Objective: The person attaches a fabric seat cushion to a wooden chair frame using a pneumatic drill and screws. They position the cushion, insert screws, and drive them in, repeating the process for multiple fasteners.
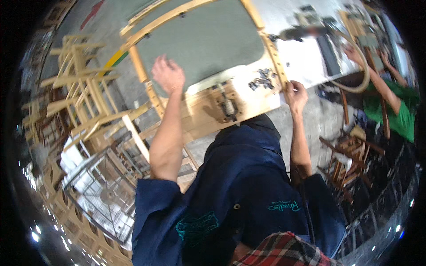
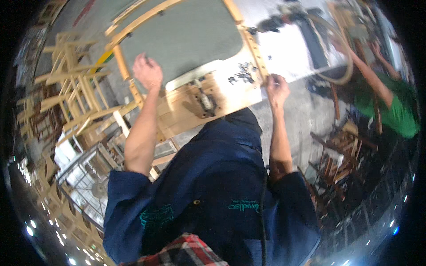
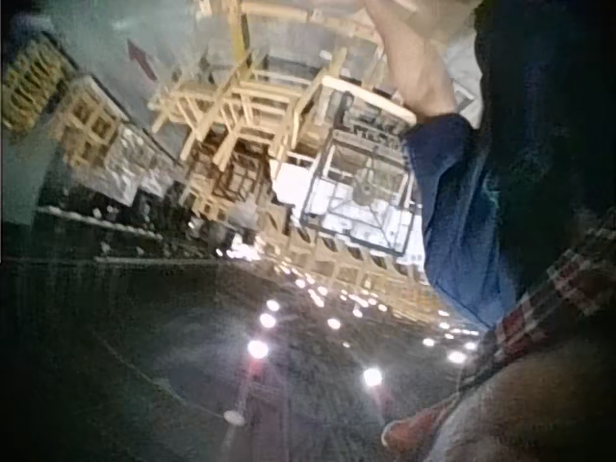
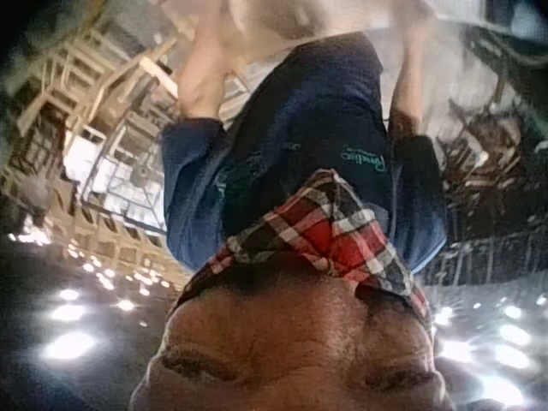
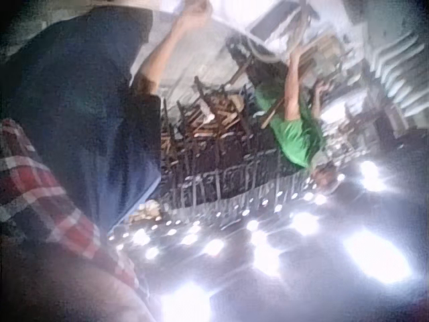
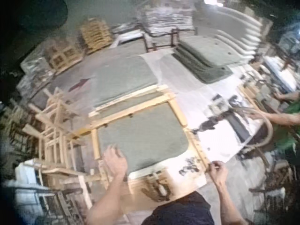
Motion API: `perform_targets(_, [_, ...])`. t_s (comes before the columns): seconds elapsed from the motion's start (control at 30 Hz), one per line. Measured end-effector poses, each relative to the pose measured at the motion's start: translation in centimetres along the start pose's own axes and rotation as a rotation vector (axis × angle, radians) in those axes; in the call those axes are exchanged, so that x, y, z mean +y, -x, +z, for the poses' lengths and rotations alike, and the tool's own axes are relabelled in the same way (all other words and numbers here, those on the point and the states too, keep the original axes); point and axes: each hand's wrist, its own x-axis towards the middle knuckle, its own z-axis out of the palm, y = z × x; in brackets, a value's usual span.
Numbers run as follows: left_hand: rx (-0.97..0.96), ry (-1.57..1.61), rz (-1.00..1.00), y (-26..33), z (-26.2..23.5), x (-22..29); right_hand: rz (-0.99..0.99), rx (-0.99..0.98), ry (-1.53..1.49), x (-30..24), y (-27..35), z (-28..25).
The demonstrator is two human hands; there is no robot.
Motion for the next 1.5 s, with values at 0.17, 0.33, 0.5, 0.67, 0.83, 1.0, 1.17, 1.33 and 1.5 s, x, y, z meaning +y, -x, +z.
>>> perform_targets(0.17, [0.009,0.053,-0.029,-0.4,-0.2,0.9,-0.096,-0.074,-0.031,-2.6,0.0,0.6])
perform_targets(0.33, [-0.014,0.040,-0.028,0.1,-0.4,0.3,-0.041,-0.005,0.104,-0.7,-2.4,1.2])
perform_targets(0.5, [0.008,0.022,-0.036,-0.5,-0.4,1.2,0.059,-0.004,0.181,1.0,-7.1,2.8])
perform_targets(0.67, [0.001,0.012,-0.012,-0.5,-0.2,0.6,-0.095,0.032,0.296,2.2,-9.3,5.1])
perform_targets(0.83, [0.058,0.056,0.021,-0.6,0.6,0.8,0.000,0.003,0.143,0.3,-8.6,3.5])
perform_targets(1.0, [0.106,0.107,-0.009,0.3,-0.3,0.0,-0.311,-0.146,-0.246,-11.8,-4.6,4.0])
perform_targets(1.17, [0.108,0.117,0.010,-0.1,0.0,0.3,-0.729,-0.253,0.075,-19.9,-7.7,9.6])
perform_targets(1.33, [0.021,0.123,-0.017,-0.5,-0.2,0.6,-0.968,-0.301,0.172,-23.0,-11.4,14.5])
perform_targets(1.5, [0.032,0.104,-0.015,-0.3,-0.5,0.5,-0.710,-0.275,-0.069,-21.4,-11.0,15.6])
